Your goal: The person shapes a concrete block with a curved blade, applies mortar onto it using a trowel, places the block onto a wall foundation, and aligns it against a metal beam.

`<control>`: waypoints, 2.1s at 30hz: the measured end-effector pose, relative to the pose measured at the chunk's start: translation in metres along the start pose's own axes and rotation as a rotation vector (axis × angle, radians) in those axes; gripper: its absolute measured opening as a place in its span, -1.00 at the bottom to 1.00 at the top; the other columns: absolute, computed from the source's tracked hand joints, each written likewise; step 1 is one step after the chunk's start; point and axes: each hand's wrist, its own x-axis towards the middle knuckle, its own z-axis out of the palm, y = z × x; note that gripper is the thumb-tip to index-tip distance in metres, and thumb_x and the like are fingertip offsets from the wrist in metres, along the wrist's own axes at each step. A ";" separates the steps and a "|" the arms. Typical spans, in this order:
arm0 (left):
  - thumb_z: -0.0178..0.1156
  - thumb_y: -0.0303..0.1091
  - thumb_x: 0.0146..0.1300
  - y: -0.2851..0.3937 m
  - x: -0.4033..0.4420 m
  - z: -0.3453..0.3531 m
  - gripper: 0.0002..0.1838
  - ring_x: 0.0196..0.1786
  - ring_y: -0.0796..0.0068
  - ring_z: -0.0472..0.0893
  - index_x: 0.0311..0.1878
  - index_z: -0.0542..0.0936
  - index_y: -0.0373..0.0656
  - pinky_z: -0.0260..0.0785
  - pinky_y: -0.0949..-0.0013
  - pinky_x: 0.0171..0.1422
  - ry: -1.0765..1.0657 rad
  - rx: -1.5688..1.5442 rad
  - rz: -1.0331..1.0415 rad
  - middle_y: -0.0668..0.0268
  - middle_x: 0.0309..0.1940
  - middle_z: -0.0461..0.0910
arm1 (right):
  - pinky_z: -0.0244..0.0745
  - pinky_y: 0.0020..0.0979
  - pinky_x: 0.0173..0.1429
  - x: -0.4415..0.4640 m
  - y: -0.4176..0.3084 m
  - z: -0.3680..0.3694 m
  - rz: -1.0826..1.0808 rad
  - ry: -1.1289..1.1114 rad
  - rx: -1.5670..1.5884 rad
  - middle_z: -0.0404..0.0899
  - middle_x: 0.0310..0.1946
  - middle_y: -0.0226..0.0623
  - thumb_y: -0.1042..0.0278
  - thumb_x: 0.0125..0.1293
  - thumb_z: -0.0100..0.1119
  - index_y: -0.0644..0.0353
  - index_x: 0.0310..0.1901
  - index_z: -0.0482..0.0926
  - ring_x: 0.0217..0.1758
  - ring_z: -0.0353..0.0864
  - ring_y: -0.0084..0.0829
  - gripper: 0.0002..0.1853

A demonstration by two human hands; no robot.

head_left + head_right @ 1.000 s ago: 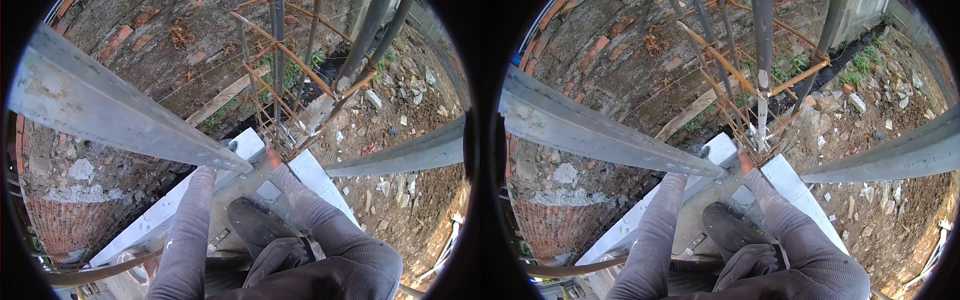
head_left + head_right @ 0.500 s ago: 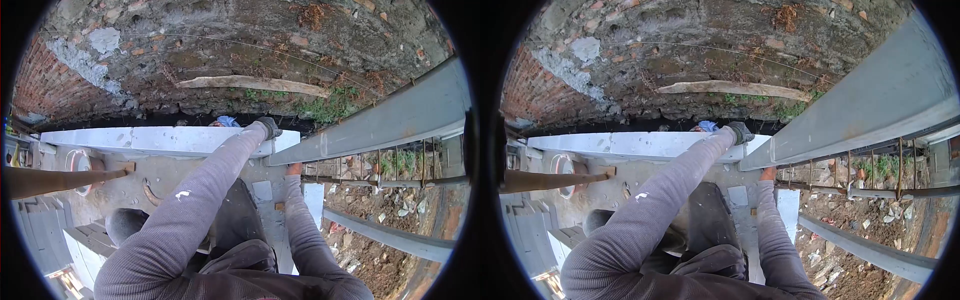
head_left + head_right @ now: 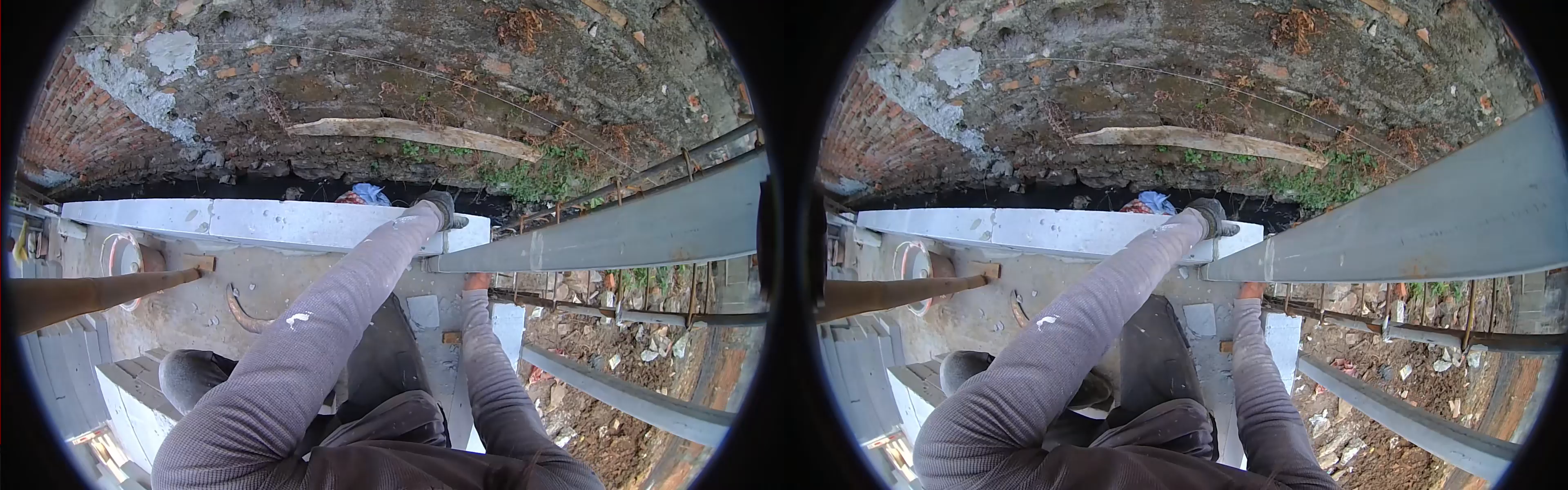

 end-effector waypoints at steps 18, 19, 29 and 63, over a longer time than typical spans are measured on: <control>0.19 0.49 0.15 0.017 0.041 0.022 -0.15 0.11 0.03 0.69 0.06 0.72 -0.20 0.50 0.08 0.22 -0.095 0.190 0.163 0.02 0.01 0.72 | 0.42 -0.32 0.16 0.016 -0.088 -0.040 0.457 0.156 1.044 0.70 -0.15 -0.20 -0.15 0.45 0.16 0.43 -0.06 0.69 -0.03 0.58 -0.36 -0.39; 0.19 0.49 0.15 0.019 0.038 0.020 -0.15 0.11 0.03 0.69 0.06 0.72 -0.20 0.50 0.08 0.22 -0.100 0.183 0.161 0.02 0.01 0.72 | 0.42 -0.32 0.20 0.012 -0.086 -0.040 0.484 0.159 1.068 0.71 -0.08 -0.15 -0.17 0.45 0.16 0.44 -0.02 0.69 0.02 0.59 -0.34 -0.37; 0.19 0.49 0.15 0.014 0.024 0.014 -0.17 0.10 0.03 0.69 0.07 0.73 -0.15 0.50 0.08 0.21 -0.108 0.189 0.181 0.05 0.00 0.73 | 0.34 -0.29 0.38 0.012 -0.075 -0.051 0.512 -0.059 1.016 0.66 0.13 0.01 -0.25 0.44 0.09 0.47 0.13 0.62 0.23 0.57 -0.21 -0.25; 0.24 0.45 0.15 0.036 0.037 -0.010 -0.20 0.15 0.04 0.65 0.18 0.68 -0.05 0.44 0.09 0.27 -0.180 0.069 0.259 0.13 0.08 0.71 | 0.57 -0.12 0.18 -0.168 -0.103 -0.101 0.432 -0.394 0.531 0.72 -0.06 0.04 0.06 0.23 0.37 0.23 0.05 0.66 0.04 0.71 0.02 -0.53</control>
